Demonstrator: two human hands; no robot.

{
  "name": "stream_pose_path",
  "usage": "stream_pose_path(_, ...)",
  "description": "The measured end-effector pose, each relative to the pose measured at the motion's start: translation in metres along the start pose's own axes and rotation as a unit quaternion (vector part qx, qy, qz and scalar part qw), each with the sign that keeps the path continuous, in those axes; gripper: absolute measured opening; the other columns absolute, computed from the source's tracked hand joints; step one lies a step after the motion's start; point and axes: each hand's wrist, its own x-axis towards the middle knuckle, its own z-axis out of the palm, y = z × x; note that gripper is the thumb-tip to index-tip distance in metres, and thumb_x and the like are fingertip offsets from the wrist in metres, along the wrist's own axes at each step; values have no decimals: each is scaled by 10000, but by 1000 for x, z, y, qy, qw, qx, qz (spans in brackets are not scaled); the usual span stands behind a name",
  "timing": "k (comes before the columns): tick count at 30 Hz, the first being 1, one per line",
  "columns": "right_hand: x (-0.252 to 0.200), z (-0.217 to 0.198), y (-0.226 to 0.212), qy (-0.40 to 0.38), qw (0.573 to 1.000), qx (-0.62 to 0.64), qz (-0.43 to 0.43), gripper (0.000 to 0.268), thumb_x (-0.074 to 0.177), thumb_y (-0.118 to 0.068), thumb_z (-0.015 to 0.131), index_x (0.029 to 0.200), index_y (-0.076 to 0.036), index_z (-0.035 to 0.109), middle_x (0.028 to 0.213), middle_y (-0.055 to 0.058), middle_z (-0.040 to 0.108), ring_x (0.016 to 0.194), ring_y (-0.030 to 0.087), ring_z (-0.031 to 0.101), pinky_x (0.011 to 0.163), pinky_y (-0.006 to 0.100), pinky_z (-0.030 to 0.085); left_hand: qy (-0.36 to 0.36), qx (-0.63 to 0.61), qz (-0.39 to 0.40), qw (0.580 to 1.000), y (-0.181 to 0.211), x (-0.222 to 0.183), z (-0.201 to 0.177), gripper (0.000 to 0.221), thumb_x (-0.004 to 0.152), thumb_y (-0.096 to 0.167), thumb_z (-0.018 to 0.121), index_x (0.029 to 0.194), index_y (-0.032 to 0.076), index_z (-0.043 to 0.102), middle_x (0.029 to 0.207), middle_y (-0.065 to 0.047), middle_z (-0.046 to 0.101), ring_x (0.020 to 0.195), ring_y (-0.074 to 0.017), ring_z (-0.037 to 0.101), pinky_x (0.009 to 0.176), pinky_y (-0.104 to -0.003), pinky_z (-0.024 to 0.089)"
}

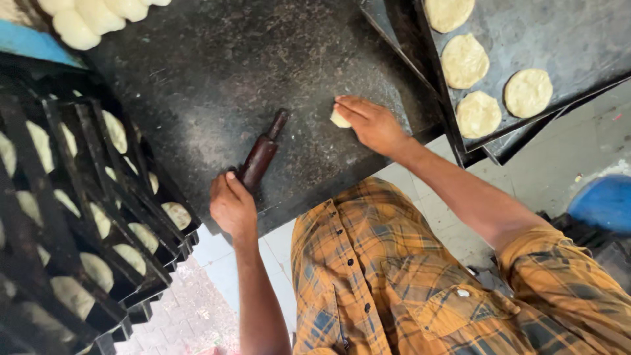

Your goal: The person uses a rolling pin to flatten small pieces of dough into circular discs on a dark countertop and then places the flattened dough onto metal baking trays.

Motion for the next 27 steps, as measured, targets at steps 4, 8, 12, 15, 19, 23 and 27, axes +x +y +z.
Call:
stream_pose_path(4,15,18,-29,-16,996,-87,-34,560,968,-28,578,1521,-62,502,1602,134,487,1498,292,474,1273,463,367,24,-11,20,999,0,10,1,278,1068,215,534,970,-2,678,956,-203,681,853,-427,655,732,-509,509)
stream_pose_path(8,-2,12,-68,-60,994,-87,-19,837,986,-449,630,1561,78,326,1664,251,283,1552,397,264,1254,598,161,16,-21,19,999,-7,1,2,286,1069,215,534,939,-2,669,947,-201,683,854,-424,658,735,-508,510)
stream_pose_path(12,6,3,-89,-119,986,-120,13,1100,819,-724,632,1578,-7,284,1666,199,216,1551,391,193,1215,659,98,7,-63,18,998,-4,5,-6,284,1068,211,558,922,-7,667,940,-198,683,854,-418,659,734,-504,504)
stream_pose_path(15,4,-4,-86,-137,980,-137,34,1069,756,-750,669,1556,-118,347,1644,150,268,1516,381,226,1160,684,86,10,-87,58,994,5,12,-14,260,1069,213,577,944,8,675,942,-182,682,854,-407,665,737,-492,513)
stream_pose_path(19,-12,-19,-58,41,996,8,75,740,937,-581,662,1478,-97,517,1557,165,483,1452,391,421,1183,573,275,-31,-96,101,990,28,18,-6,247,1058,265,589,963,73,712,944,-156,696,813,-406,675,696,-490,530)
stream_pose_path(23,-3,-23,-24,102,981,82,142,270,1084,-309,596,1098,-58,695,1154,145,638,1139,373,592,1027,485,446,-117,-91,195,970,77,45,29,289,1035,326,562,965,87,708,976,-158,713,752,-420,682,638,-504,544)
stream_pose_path(27,45,-15,5,113,981,-59,147,300,1060,-231,618,831,-46,675,947,145,568,930,366,546,855,509,394,-157,-60,210,963,112,108,57,369,1101,334,529,883,64,654,849,-188,696,770,-437,680,670,-530,537)
